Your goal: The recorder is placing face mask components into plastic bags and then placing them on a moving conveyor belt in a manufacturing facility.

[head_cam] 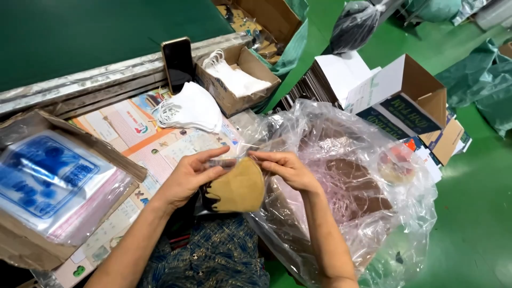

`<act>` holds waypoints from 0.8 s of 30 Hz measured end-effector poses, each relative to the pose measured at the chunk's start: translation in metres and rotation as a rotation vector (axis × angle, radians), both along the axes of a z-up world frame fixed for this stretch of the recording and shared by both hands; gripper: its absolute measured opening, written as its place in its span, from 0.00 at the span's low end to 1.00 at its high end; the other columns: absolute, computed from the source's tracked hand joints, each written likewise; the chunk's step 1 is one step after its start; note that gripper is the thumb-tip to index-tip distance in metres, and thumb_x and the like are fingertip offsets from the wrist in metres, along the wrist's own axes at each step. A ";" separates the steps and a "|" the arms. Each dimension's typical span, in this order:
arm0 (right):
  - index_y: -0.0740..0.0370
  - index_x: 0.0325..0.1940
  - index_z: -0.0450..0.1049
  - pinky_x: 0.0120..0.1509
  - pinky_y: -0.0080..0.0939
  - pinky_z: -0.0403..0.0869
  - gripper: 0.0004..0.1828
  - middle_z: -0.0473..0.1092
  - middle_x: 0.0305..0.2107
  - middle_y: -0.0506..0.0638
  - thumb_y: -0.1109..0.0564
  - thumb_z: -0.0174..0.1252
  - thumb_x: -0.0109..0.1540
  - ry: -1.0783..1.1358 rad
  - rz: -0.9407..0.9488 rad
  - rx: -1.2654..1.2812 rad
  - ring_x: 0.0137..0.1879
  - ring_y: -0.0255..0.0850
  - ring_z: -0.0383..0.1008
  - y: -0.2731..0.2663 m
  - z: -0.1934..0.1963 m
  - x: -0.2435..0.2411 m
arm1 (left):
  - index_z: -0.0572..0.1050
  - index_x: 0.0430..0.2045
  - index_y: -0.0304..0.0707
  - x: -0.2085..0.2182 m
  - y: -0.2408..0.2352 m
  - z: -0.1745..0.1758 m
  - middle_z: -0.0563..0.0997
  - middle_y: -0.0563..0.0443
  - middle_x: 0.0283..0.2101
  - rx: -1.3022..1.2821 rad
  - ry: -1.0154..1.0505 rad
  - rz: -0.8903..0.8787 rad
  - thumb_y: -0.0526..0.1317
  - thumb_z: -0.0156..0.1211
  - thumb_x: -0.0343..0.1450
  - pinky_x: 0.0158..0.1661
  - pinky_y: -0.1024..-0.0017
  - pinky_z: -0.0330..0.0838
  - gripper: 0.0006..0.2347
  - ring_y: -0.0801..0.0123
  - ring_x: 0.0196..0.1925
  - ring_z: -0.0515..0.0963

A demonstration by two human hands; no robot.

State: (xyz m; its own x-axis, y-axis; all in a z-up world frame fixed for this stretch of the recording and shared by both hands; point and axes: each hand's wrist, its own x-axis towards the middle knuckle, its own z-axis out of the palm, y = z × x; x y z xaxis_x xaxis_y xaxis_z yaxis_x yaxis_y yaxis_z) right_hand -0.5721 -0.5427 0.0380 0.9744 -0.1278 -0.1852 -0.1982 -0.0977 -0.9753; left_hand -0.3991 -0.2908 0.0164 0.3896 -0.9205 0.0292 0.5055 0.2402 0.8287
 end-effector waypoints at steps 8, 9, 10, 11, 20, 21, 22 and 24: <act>0.66 0.68 0.69 0.65 0.43 0.76 0.22 0.74 0.59 0.58 0.60 0.54 0.68 -0.159 0.120 -0.037 0.61 0.43 0.77 -0.014 0.023 -0.018 | 0.70 0.60 0.26 0.013 -0.002 -0.013 0.81 0.32 0.52 -0.039 0.352 -0.125 0.29 0.45 0.74 0.54 0.65 0.77 0.18 0.50 0.56 0.81; 0.68 0.66 0.72 0.67 0.43 0.74 0.21 0.75 0.58 0.59 0.61 0.55 0.68 -0.231 0.161 -0.086 0.62 0.44 0.77 -0.019 0.021 -0.020 | 0.73 0.56 0.26 0.014 -0.003 -0.019 0.81 0.28 0.50 -0.067 0.411 -0.117 0.28 0.44 0.74 0.53 0.64 0.78 0.17 0.47 0.54 0.82; 0.68 0.66 0.72 0.67 0.43 0.74 0.21 0.75 0.58 0.59 0.61 0.55 0.68 -0.232 0.168 -0.087 0.62 0.44 0.77 -0.022 0.016 -0.024 | 0.73 0.56 0.26 0.012 -0.008 -0.043 0.81 0.28 0.50 -0.070 0.411 -0.110 0.28 0.44 0.74 0.53 0.64 0.78 0.17 0.47 0.54 0.82; 0.70 0.59 0.76 0.62 0.42 0.74 0.16 0.76 0.51 0.57 0.60 0.54 0.69 -0.221 0.155 -0.060 0.56 0.42 0.76 -0.026 0.011 -0.023 | 0.74 0.46 0.24 0.014 -0.013 -0.066 0.82 0.26 0.47 -0.231 0.390 -0.135 0.28 0.44 0.75 0.51 0.62 0.79 0.11 0.46 0.51 0.83; 0.60 0.29 0.66 0.41 0.34 0.72 0.12 0.70 0.26 0.46 0.61 0.64 0.59 -0.152 -0.049 -0.021 0.35 0.33 0.72 -0.007 0.004 0.043 | 0.66 0.22 0.36 0.040 -0.010 -0.027 0.80 0.48 0.32 -0.180 0.165 0.044 0.32 0.60 0.70 0.38 0.74 0.77 0.09 0.62 0.40 0.85; 0.56 0.24 0.59 0.34 0.34 0.72 0.23 0.68 0.22 0.45 0.65 0.71 0.56 -0.121 -0.075 -0.104 0.31 0.33 0.72 0.002 0.007 0.054 | 0.63 0.23 0.39 0.045 -0.007 -0.023 0.83 0.48 0.36 -0.072 -0.074 0.111 0.28 0.69 0.66 0.40 0.76 0.75 0.15 0.72 0.40 0.82; 0.56 0.24 0.59 0.34 0.34 0.72 0.23 0.68 0.22 0.45 0.65 0.71 0.56 -0.134 -0.069 -0.106 0.31 0.33 0.72 -0.003 0.003 0.071 | 0.63 0.23 0.39 0.057 -0.002 -0.024 0.83 0.48 0.36 -0.075 -0.086 0.118 0.28 0.69 0.66 0.40 0.76 0.75 0.15 0.72 0.40 0.82; 0.54 0.26 0.59 0.35 0.30 0.69 0.25 0.60 0.23 0.39 0.68 0.73 0.55 -0.185 -0.069 -0.031 0.30 0.28 0.64 -0.010 -0.009 0.101 | 0.70 0.38 0.33 0.078 0.010 -0.027 0.84 0.43 0.35 0.065 0.037 0.178 0.29 0.70 0.64 0.37 0.73 0.77 0.14 0.65 0.38 0.83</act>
State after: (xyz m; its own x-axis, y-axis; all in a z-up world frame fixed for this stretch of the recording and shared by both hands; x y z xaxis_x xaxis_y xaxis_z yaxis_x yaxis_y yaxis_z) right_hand -0.4715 -0.5525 0.0289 0.9800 -0.1988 0.0012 -0.0233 -0.1209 -0.9924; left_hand -0.3207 -0.2806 -0.0109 0.5464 -0.8363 -0.0457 0.4903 0.2752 0.8270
